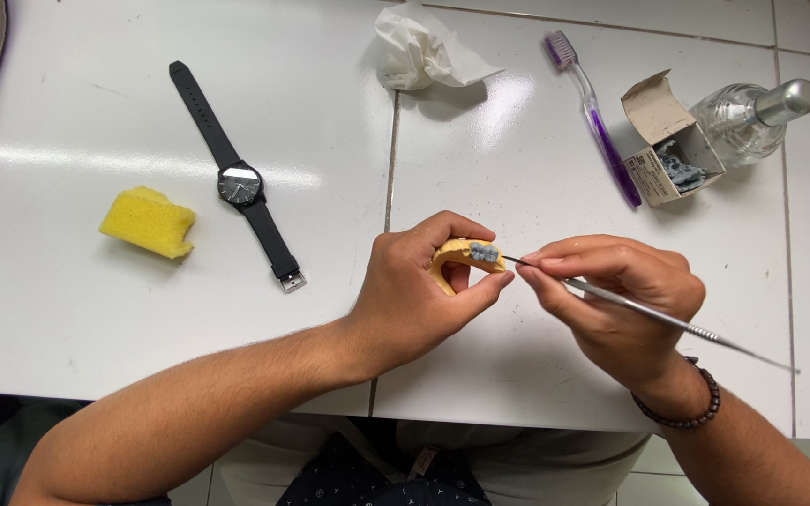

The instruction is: The person holds a plaster dental cast with a wax pattern and uses a heated waxing instrument to carve and shape wax around the teeth, turning the model to reach different surfaces. Near the end they pick up a toothbrush and brush the waxed teeth on the cast.

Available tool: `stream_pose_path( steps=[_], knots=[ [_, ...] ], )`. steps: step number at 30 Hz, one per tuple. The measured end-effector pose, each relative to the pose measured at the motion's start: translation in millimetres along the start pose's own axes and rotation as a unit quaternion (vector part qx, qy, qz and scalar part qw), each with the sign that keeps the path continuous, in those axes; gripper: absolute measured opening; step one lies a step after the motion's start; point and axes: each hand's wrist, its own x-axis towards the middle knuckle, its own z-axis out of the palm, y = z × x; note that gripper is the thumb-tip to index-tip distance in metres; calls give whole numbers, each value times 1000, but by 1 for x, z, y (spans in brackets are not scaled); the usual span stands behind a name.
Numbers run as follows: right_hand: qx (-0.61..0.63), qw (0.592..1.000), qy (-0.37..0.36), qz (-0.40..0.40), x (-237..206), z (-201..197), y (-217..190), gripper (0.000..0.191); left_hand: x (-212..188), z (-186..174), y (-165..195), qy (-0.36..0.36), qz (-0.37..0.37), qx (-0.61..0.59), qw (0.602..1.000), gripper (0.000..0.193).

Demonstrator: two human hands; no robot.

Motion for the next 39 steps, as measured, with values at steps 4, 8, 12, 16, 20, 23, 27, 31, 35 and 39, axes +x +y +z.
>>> stream_pose_path(
  steps=[4,8,12,16,20,23,27,31,35,39],
  knots=[
    [76,996,18,30,-8,7,-1,18,-3,4,0,6,21,10,1000,25],
    [73,996,21,54,-14,11,-3,19,-5,8,0,11,43,11,999,24],
    [71,996,24,43,-13,13,-3,22,-6,9,0,11,41,22,999,24],
    [56,997,19,41,-13,13,-3,21,-6,9,-1,12,45,25,999,23],
    [58,997,19,41,-14,14,-3,20,-6,10,-1,10,36,21,999,22],
    [65,997,17,44,-14,14,-3,20,-7,10,-1,13,41,16,999,22],
    [85,994,14,61,-14,13,-4,19,-7,10,-1,10,45,27,999,22],
    [75,995,14,62,-14,14,-6,20,-8,9,-2,6,39,22,999,22],
    [80,995,2,59,-16,12,-4,20,-7,9,-2,1,32,20,999,23],
    [172,979,5,109,-18,4,3,19,-4,7,2,8,-12,-28,1000,31]
  ],
)
